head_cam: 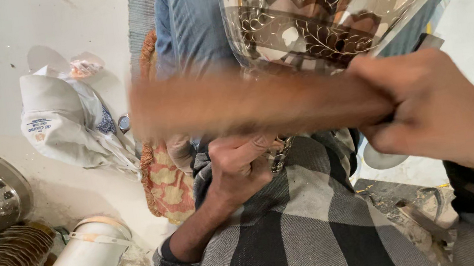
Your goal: The person sits with an ornate brass vessel on their lap and hammers its base and stem using a wooden mallet, repositioning a small punch against the metal between strikes to shape and set the vessel's lower rim.
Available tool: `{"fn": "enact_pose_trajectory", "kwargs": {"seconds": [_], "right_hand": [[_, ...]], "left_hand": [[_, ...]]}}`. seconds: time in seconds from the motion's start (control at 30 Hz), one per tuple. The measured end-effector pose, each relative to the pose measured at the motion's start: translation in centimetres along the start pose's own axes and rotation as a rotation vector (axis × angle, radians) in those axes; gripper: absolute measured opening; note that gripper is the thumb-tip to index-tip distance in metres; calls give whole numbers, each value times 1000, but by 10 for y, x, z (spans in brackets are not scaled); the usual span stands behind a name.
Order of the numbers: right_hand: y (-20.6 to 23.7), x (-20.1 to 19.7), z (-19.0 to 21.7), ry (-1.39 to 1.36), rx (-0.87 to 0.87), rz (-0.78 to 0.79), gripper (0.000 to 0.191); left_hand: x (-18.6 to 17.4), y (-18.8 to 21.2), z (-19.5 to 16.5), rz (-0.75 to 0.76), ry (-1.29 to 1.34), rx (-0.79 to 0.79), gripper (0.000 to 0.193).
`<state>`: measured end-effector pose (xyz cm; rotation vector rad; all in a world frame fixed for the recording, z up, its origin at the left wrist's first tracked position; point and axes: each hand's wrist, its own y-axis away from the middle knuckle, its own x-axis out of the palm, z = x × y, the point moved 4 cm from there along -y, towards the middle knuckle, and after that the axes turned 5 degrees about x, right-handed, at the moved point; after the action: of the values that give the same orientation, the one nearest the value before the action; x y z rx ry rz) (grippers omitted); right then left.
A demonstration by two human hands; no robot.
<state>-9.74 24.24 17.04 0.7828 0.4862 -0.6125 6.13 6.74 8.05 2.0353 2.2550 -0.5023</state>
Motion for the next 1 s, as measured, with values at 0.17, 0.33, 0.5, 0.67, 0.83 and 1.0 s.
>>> {"fn": "enact_pose_trajectory", "kwargs": {"seconds": [0.17,0.33,0.5,0.67,0.83,1.0], "right_hand": [[-3,-4,-1,-60,-84,-223,27],[1,7,-11,143,-116,-52,35],[-2,4,-19,-108,3,-30,28],[1,4,-11,240,-99,-14,43],[3,9,-12,217,-66,-4,45],[2,9,-16,-82,28,32,30]], "left_hand": [[0,3,2,-2,23,-50,60],[-3,-1,-2,-25,-2,-2,52],[-3,-2,-2,17,26,-68,62],[-3,-1,-3,-30,-15,-12,47],[-2,1,-2,-24,-14,8,50],[-3,4,2,30,31,-52,59]]}}
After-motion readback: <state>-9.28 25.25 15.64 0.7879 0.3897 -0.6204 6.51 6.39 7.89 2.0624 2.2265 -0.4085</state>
